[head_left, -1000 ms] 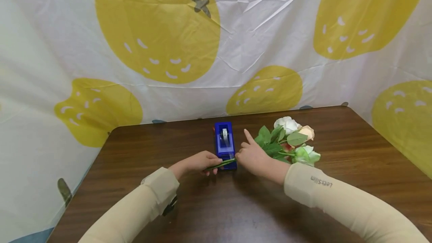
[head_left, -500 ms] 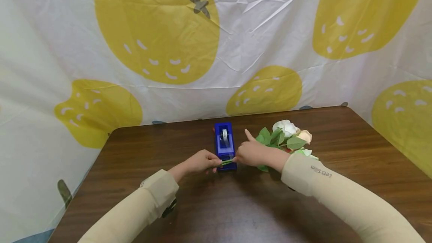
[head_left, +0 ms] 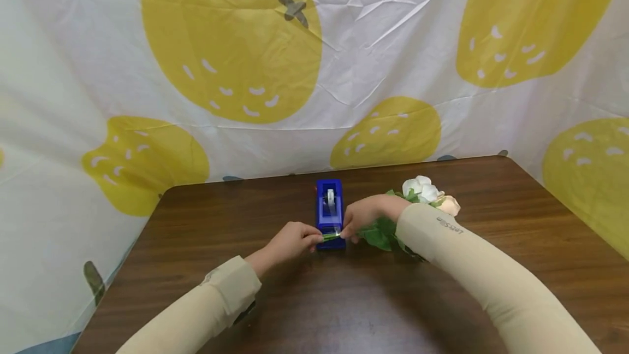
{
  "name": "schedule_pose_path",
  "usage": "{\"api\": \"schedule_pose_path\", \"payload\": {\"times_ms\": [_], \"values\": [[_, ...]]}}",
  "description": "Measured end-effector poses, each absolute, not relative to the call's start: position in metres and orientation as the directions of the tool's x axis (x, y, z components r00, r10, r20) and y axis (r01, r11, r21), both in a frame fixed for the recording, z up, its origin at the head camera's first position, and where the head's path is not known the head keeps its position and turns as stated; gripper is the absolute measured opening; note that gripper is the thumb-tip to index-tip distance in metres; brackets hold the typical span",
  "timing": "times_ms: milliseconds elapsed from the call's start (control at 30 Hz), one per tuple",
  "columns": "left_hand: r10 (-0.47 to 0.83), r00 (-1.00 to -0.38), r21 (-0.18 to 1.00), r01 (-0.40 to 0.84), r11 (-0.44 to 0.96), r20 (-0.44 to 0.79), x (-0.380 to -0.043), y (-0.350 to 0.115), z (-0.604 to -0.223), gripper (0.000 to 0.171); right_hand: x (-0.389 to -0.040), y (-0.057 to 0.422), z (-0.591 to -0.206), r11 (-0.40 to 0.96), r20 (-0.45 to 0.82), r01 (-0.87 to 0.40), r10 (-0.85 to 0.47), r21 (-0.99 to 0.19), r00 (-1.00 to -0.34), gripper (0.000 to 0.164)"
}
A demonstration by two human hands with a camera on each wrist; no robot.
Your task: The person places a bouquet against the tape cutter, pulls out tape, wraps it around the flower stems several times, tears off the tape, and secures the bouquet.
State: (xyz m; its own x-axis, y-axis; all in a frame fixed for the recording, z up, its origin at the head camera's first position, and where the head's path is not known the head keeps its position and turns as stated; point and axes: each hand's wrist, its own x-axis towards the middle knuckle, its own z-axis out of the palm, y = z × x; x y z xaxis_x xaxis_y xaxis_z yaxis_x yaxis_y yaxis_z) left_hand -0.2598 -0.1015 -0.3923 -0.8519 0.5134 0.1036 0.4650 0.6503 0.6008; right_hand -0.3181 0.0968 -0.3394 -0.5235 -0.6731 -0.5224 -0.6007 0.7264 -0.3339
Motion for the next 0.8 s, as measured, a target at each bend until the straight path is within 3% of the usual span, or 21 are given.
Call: {"api": "schedule_pose_path", "payload": {"times_ms": [267, 367, 500, 600, 800], "values": [[0.506, -0.852, 0.559, 0.486, 0.671, 0.134, -0.257, -0.098, -0.392, 0.019, -0.32, 0.099, -0.345, 0.754, -0.508, -0.458, -0.657, -0.472, -0.558, 0.027], [0.483, -0.876, 0.642, 0.38, 0.666, 0.017, -0.262, -0.099, -0.388, 0.025, -0.319, 0.1, -0.348, 0.754, -0.486, -0.416, -0.65, -0.508, -0.584, 0.025], [0.379, -0.91, 0.723, 0.147, 0.675, -0.168, -0.271, -0.099, -0.38, 0.039, -0.316, 0.1, -0.349, 0.758, -0.459, -0.377, -0.633, -0.533, -0.624, 0.025], [0.313, -0.918, 0.713, 0.048, 0.699, -0.244, -0.277, -0.095, -0.375, 0.043, -0.314, 0.099, -0.349, 0.757, -0.436, -0.367, -0.625, -0.54, -0.647, 0.024], [0.259, -0.906, 0.653, -0.025, 0.757, -0.336, -0.287, -0.086, -0.367, 0.039, -0.308, 0.098, -0.348, 0.749, -0.377, -0.386, -0.624, -0.538, -0.685, 0.021]]}}
